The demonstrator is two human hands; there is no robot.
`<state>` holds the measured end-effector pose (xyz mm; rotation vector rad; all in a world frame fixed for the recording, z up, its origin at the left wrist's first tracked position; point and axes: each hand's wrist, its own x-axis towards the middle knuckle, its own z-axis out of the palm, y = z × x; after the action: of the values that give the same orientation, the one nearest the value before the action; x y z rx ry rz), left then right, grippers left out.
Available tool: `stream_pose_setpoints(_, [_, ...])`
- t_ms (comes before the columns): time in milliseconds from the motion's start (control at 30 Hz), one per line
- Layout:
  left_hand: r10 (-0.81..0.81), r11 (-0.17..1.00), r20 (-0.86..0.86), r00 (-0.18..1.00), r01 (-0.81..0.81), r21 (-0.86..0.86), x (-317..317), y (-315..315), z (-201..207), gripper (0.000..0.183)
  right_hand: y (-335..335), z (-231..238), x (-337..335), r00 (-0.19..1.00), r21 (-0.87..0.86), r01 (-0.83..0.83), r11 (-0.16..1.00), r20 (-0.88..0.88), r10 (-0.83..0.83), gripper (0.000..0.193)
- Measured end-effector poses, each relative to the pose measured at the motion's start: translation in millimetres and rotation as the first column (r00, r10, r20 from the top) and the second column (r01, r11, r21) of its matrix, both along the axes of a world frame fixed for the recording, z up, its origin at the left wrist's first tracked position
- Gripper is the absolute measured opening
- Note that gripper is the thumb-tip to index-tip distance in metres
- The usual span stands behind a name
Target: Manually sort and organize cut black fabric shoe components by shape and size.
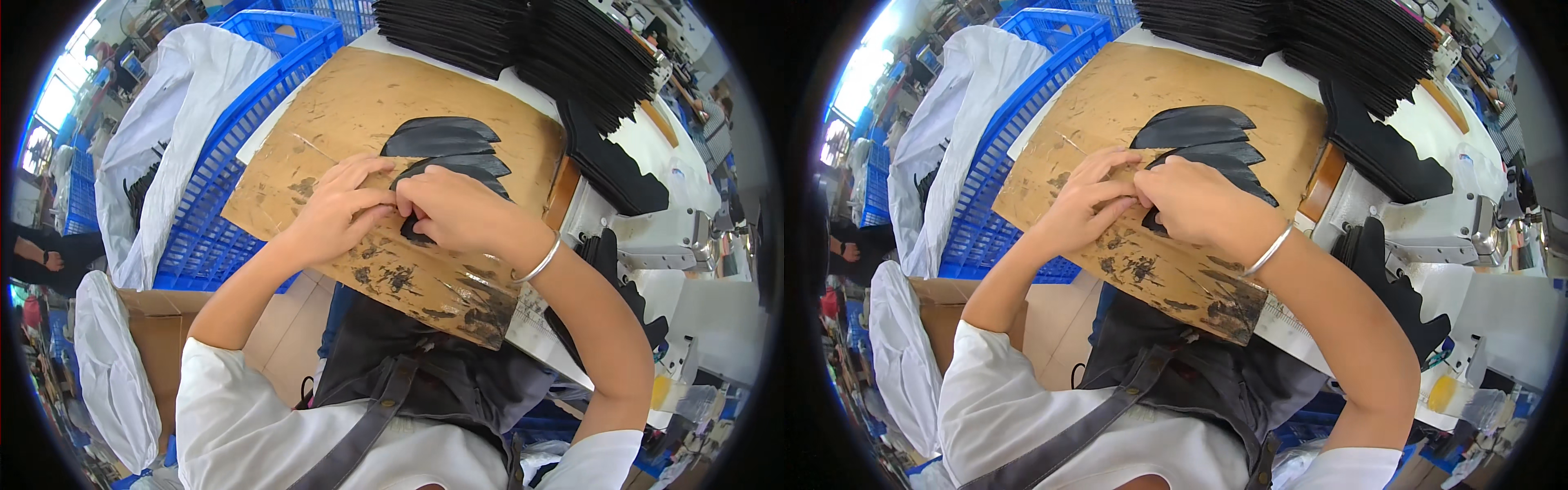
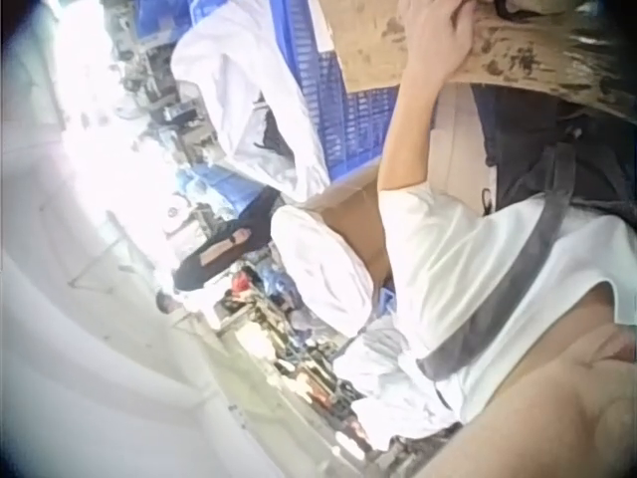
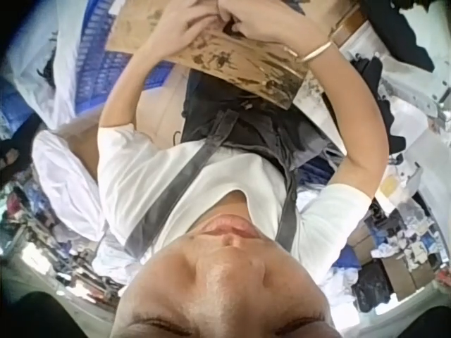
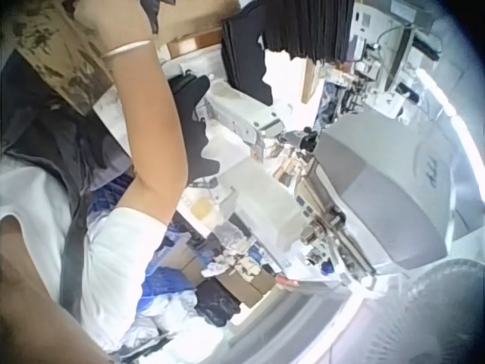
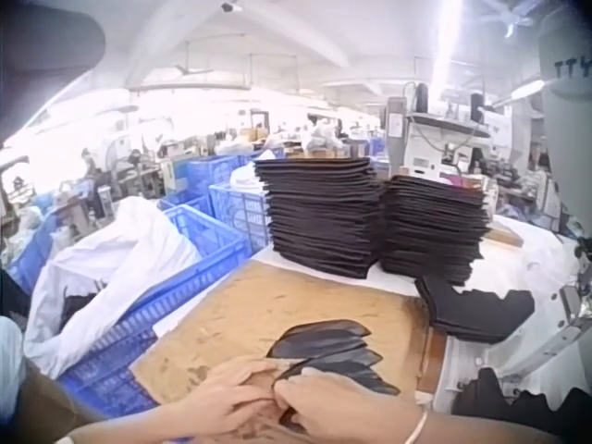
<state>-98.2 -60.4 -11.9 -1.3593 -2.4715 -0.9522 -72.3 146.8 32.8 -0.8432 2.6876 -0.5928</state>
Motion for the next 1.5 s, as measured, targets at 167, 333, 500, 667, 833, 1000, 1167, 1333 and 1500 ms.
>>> stream_pose_setpoints(167, [0.051, 0.999, -0.044, 0.998, -0.052, -0.016, 7, 5, 2, 0.016, 12, 6, 15, 0.979, -0.097, -0.074, 0.992, -0.195, 0.054, 0.013])
stream_pose_setpoints(333, [0.104, 0.994, -0.09, 0.99, -0.105, -0.002, 8, 15, 3, 0.021, 36, 10, 36, 0.974, -0.033, -0.059, 0.998, -0.223, 0.051, 0.01])
stream_pose_setpoints(500, [0.108, 0.993, -0.085, 0.991, -0.112, -0.047, 8, 17, 8, 0.016, 77, 40, 88, 0.944, -0.085, 0.126, 0.988, -0.296, -0.146, 0.015])
stream_pose_setpoints(667, [0.094, 0.992, -0.049, 0.994, -0.097, -0.076, 11, 25, 20, 0.022, 132, 83, 161, 0.771, -0.117, 0.486, 0.866, -0.409, -0.488, 0.016])
stream_pose_setpoints(833, [0.065, 0.998, 0.243, 0.968, -0.058, -0.036, 12, 41, 37, 0.03, 155, 89, 212, 0.568, -0.596, 0.561, 0.574, -0.227, -0.791, 0.023])
stream_pose_setpoints(1000, [0.084, 0.994, 0.005, 0.996, -0.083, -0.069, 8, 40, 35, 0.03, 147, 89, 222, 0.754, -0.666, 0.412, 0.621, -0.134, -0.643, 0.026])
stream_pose_setpoints(1167, [0.147, 0.989, -0.026, 0.989, -0.146, 0.024, 13, 49, 30, 0.028, 155, 81, 228, 0.837, -0.697, 0.338, 0.633, -0.085, -0.54, 0.026])
stream_pose_setpoints(1333, [0.16, 0.986, -0.117, 0.98, -0.163, -0.019, 22, 72, 41, 0.03, 145, 78, 227, 0.744, -0.635, 0.358, 0.684, -0.249, -0.62, 0.031])
stream_pose_setpoints(1500, [-0.499, 0.867, 0.362, 0.788, 0.445, 0.225, 45, 129, 75, 0.048, 145, 87, 229, 0.829, -0.615, 0.241, 0.751, -0.271, -0.489, 0.035])
